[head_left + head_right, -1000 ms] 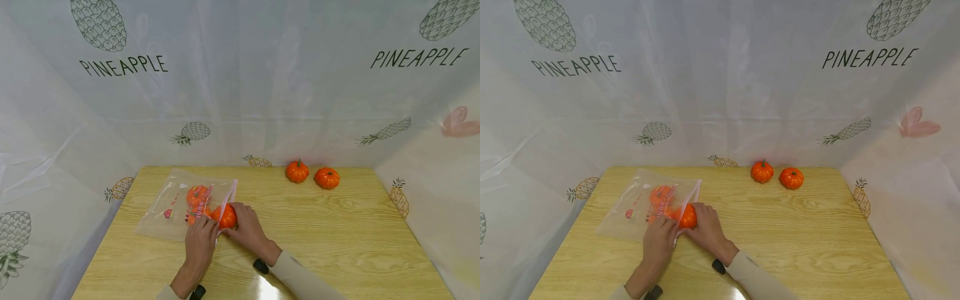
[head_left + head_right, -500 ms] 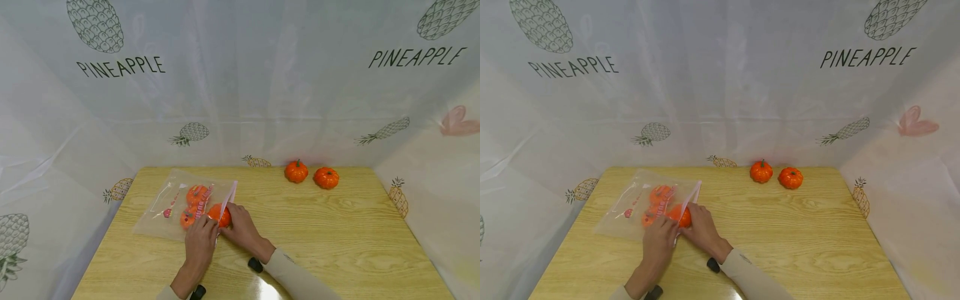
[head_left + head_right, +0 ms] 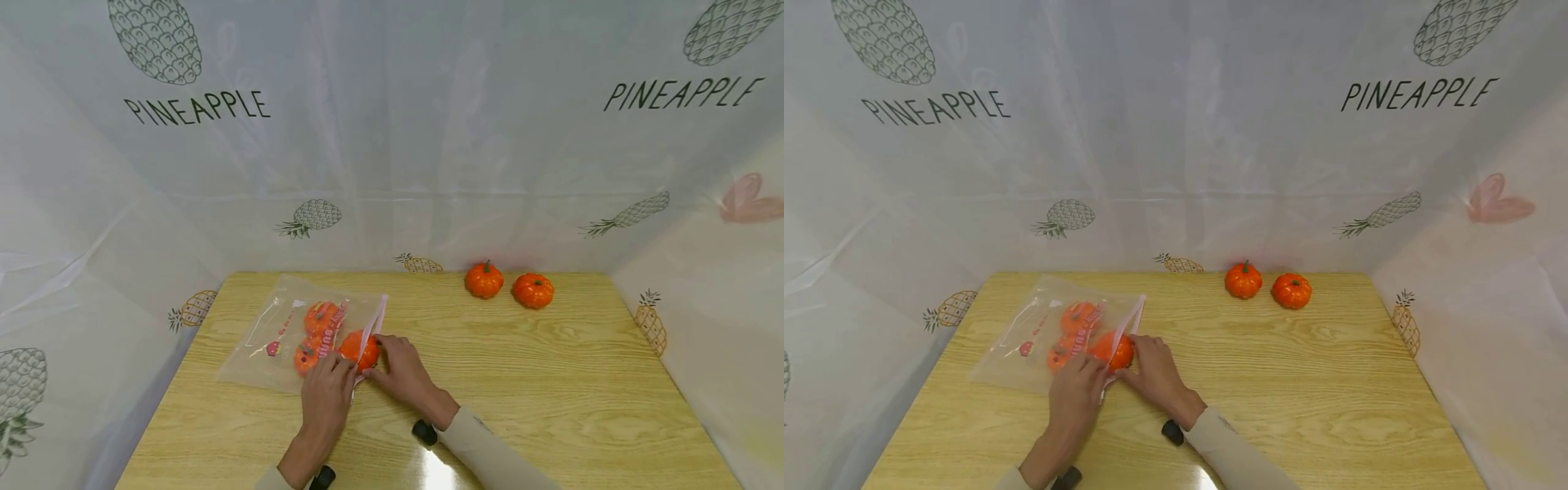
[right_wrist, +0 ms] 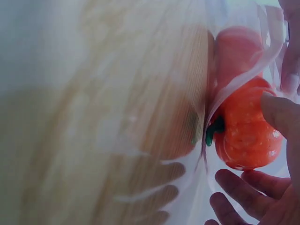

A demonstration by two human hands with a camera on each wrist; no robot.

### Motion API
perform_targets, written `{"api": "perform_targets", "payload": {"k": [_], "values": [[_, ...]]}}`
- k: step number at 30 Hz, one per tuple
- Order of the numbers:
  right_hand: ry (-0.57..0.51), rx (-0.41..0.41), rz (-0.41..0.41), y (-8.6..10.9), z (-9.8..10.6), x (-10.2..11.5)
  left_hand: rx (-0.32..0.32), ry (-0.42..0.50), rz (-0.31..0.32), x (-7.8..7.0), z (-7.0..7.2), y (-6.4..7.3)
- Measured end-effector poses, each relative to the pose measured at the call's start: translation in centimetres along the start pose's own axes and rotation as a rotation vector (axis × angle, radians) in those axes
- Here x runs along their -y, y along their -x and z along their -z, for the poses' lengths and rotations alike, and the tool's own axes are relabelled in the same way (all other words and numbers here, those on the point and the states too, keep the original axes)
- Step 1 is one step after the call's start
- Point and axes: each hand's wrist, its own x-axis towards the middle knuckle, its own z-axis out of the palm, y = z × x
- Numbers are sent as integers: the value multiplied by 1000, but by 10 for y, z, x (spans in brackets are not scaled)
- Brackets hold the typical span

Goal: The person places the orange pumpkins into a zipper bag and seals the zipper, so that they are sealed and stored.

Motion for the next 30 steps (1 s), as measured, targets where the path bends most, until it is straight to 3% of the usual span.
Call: {"api": "perform_targets", "payload": {"k": [7, 13, 22, 30], "values": [[106, 16, 60, -5, -8, 6, -40, -1, -28, 0, 0, -1], [177, 13, 171, -7, -9, 13, -29, -18, -1, -3, 2, -2], [184, -38, 129, -5, -7, 14, -24, -25, 3, -4, 2, -2], [181, 63, 198, -5, -5, 20, -32, -4, 12, -2, 3, -2]]}}
